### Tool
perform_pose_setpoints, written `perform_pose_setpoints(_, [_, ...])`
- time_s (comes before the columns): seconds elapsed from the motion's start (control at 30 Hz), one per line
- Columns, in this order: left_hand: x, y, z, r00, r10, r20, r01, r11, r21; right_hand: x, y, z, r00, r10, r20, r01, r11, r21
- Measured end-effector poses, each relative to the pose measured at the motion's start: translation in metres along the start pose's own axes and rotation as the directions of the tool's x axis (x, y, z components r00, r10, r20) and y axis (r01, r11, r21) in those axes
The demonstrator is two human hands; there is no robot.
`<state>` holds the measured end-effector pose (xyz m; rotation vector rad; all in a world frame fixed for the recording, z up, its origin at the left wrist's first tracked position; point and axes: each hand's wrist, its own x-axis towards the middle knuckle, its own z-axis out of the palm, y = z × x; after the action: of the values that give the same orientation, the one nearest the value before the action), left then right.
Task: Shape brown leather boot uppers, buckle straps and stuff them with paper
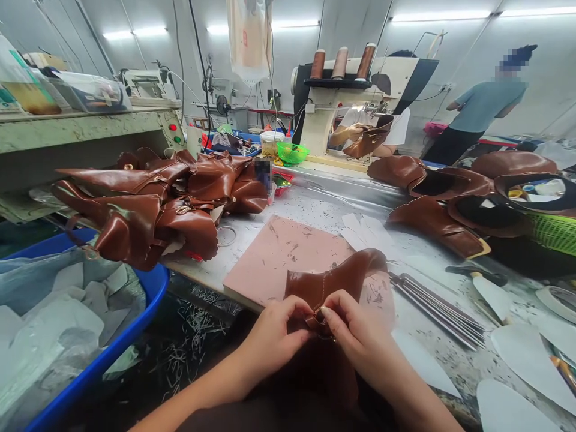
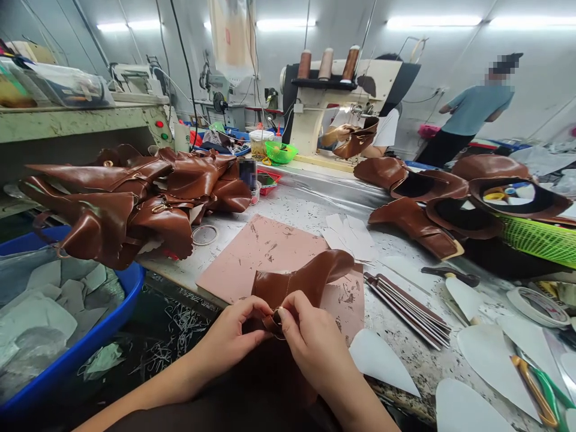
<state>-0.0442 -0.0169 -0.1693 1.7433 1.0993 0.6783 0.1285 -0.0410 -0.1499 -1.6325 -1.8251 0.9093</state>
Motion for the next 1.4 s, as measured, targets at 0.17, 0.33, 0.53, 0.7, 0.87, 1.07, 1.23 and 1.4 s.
perform_pose_setpoints(0.17, [-0.003,-0.004,-0.008,0.998,0.028,0.048,-0.028,1.0,0.0,-0.001,0.001,-0.003,1.0,0.0,0.014,-0.001,0.998,0.066])
perform_pose_setpoints(0.33, [-0.006,-0.005,-0.003,0.998,0.064,-0.016,-0.064,0.998,0.024,-0.001,0.003,0.001,1.0,-0.011,0.005,0.011,0.999,0.033])
perform_pose_setpoints(0.53, [-0.009,0.002,0.002,0.993,0.121,-0.002,-0.121,0.991,0.065,-0.002,0.004,0.007,0.998,-0.001,-0.057,-0.001,0.999,-0.037])
perform_pose_setpoints(0.7, [-0.006,0.009,0.0,0.999,0.016,0.036,-0.018,0.997,0.074,-0.004,0.004,0.011,0.998,0.021,-0.066,-0.023,0.999,-0.03])
perform_pose_setpoints(0.87, [-0.002,0.009,0.002,0.992,-0.115,0.052,0.109,0.989,0.1,-0.005,0.004,0.016,0.997,-0.017,-0.081,0.015,1.0,-0.02])
perform_pose_setpoints(1.07, [0.002,0.005,-0.005,0.979,0.008,0.205,-0.033,0.992,0.122,-0.006,0.008,0.022,0.993,-0.012,-0.12,0.007,0.999,-0.038])
perform_pose_setpoints(1.23, [0.003,0.003,-0.008,0.974,0.019,0.226,-0.048,0.991,0.124,-0.006,0.003,0.019,0.995,-0.011,-0.1,0.004,0.997,-0.076])
perform_pose_setpoints(1.4, [0.002,0.007,-0.006,0.97,0.016,0.243,-0.071,0.973,0.221,-0.005,0.009,0.029,0.985,0.022,-0.169,-0.038,0.995,-0.096])
